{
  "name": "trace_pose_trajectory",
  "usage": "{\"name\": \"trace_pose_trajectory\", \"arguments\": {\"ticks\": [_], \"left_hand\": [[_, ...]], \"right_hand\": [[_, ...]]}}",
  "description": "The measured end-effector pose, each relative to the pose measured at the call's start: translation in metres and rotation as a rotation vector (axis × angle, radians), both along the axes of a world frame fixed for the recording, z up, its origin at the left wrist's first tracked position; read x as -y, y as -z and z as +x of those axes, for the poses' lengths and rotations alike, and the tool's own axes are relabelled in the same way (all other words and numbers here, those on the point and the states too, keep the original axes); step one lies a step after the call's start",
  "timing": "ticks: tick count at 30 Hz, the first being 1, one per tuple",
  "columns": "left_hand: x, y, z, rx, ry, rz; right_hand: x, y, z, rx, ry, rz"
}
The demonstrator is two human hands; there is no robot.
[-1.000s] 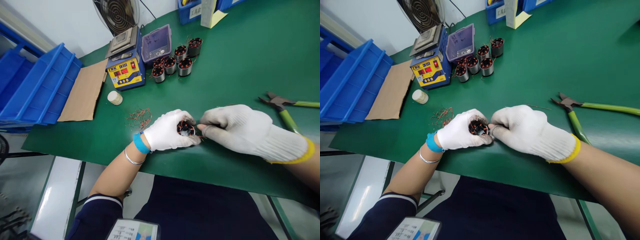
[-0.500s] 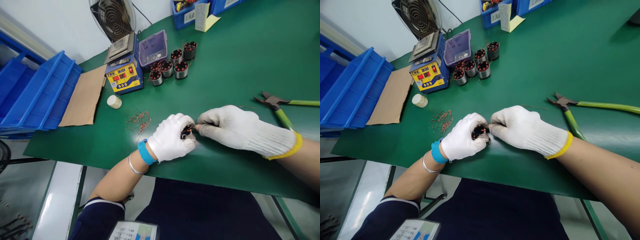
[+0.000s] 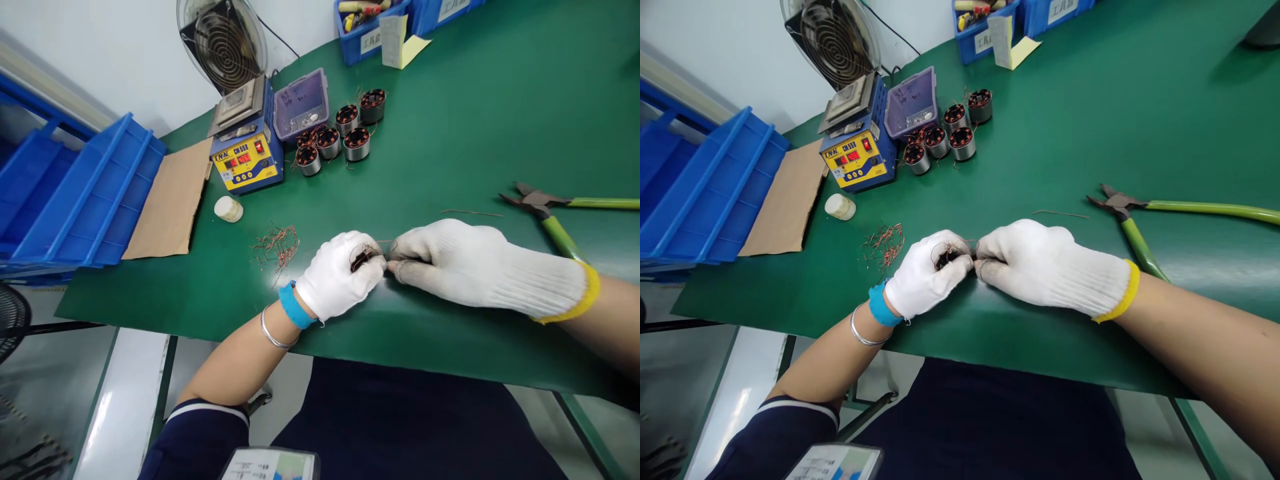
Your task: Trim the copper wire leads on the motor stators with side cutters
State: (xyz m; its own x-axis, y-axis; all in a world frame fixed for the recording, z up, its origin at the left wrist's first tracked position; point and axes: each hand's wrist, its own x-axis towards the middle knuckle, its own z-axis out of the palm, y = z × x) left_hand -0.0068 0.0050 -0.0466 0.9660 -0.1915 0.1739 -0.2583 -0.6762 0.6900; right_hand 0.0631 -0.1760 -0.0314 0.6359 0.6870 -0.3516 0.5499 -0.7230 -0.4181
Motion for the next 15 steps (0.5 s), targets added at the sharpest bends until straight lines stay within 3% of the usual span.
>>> {"name": "trace_pose_trajectory", "arguments": {"ticks": [5, 8, 11, 13, 15], "left_hand": [[0.005, 0.002, 0.0, -0.049, -0.093, -0.024], [-0.002, -0.005, 0.0, -0.134, -0.034, -0.11], [-0.015, -0.021, -0.001, -0.24, 0.079, -0.103], [-0.023, -0.032, -0.001, -0.299, 0.116, 0.03], [-0.026, -0.036, 0.0, -0.32, 0.108, 0.165]], "right_hand": [[0.004, 0.013, -0.013, 0.292, -0.307, 0.128], [0.008, 0.01, -0.012, 0.397, -0.409, 0.152], [0.013, 0.001, -0.006, 0.571, -0.451, 0.195], [0.013, -0.002, -0.002, 0.669, -0.424, 0.235], [0.013, 0.0, -0.001, 0.612, -0.361, 0.261]]}}
